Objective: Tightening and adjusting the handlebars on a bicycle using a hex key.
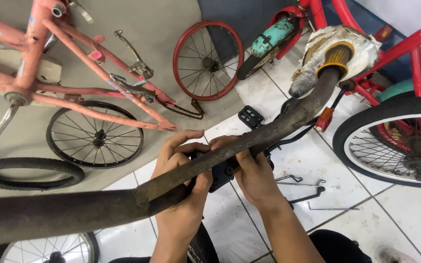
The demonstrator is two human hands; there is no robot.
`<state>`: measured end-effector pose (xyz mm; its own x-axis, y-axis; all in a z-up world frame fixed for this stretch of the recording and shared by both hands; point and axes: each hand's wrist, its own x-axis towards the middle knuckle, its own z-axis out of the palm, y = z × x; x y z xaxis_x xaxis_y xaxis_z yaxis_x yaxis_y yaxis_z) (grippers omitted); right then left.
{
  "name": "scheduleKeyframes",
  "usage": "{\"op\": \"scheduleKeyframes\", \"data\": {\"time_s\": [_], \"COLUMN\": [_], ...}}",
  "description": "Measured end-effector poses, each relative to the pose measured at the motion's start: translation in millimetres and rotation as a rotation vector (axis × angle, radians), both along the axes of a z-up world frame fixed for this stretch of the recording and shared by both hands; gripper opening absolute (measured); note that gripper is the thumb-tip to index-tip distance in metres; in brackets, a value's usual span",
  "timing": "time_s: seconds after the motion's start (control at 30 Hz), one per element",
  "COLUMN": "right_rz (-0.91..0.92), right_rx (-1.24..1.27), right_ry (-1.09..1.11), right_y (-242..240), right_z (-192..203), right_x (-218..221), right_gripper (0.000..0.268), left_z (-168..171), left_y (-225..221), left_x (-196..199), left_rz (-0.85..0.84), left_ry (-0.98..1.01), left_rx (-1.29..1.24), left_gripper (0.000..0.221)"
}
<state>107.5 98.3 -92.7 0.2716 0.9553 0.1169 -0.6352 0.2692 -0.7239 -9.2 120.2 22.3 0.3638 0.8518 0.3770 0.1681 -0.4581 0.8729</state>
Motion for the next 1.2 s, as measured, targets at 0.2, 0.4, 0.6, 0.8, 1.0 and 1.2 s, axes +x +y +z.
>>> {"op": "scheduleKeyframes", "data": {"time_s": [0.2, 0.4, 0.6, 0.8, 1.0, 1.2], "right_rz": [0.006, 0.105, 0.202, 0.151, 0.216, 0.123], "right_rx": [0.059, 0.064, 0.034, -0.154, 0.04, -0.142], "right_ry": [0.087, 0.097, 0.074, 0.013, 0.059, 0.046], "right_y": [-0.2, 1.7, 5.1, 7.3, 8.7, 6.7], "right_z": [8.8, -9.7, -8.5, 7.1, 0.1, 10.5], "right_x": [-1.5, 8.2, 21.0, 14.1, 19.8, 15.9], "right_gripper": [0.038, 0.027, 0.022, 0.02, 0.026, 0.017], "left_z": [-0.2, -0.4, 3.3, 3.0, 2.6, 1.1], "left_y": [-0.4, -3.1, -3.4, -0.7, 1.4, 2.9], "left_x": [-1.3, -2.2, -2.9, -2.7, -1.8, -3.8], "left_rz": [-0.026, -0.003, -0.02, -0.023, 0.018, -0.021], "left_ry": [-0.038, 0.017, 0.021, -0.004, 0.054, 0.042], "left_rx": [-0.015, -0.007, 0.019, -0.013, 0.027, 0.004], "left_gripper": [0.036, 0.031, 0.032, 0.036, 0.044, 0.036]}}
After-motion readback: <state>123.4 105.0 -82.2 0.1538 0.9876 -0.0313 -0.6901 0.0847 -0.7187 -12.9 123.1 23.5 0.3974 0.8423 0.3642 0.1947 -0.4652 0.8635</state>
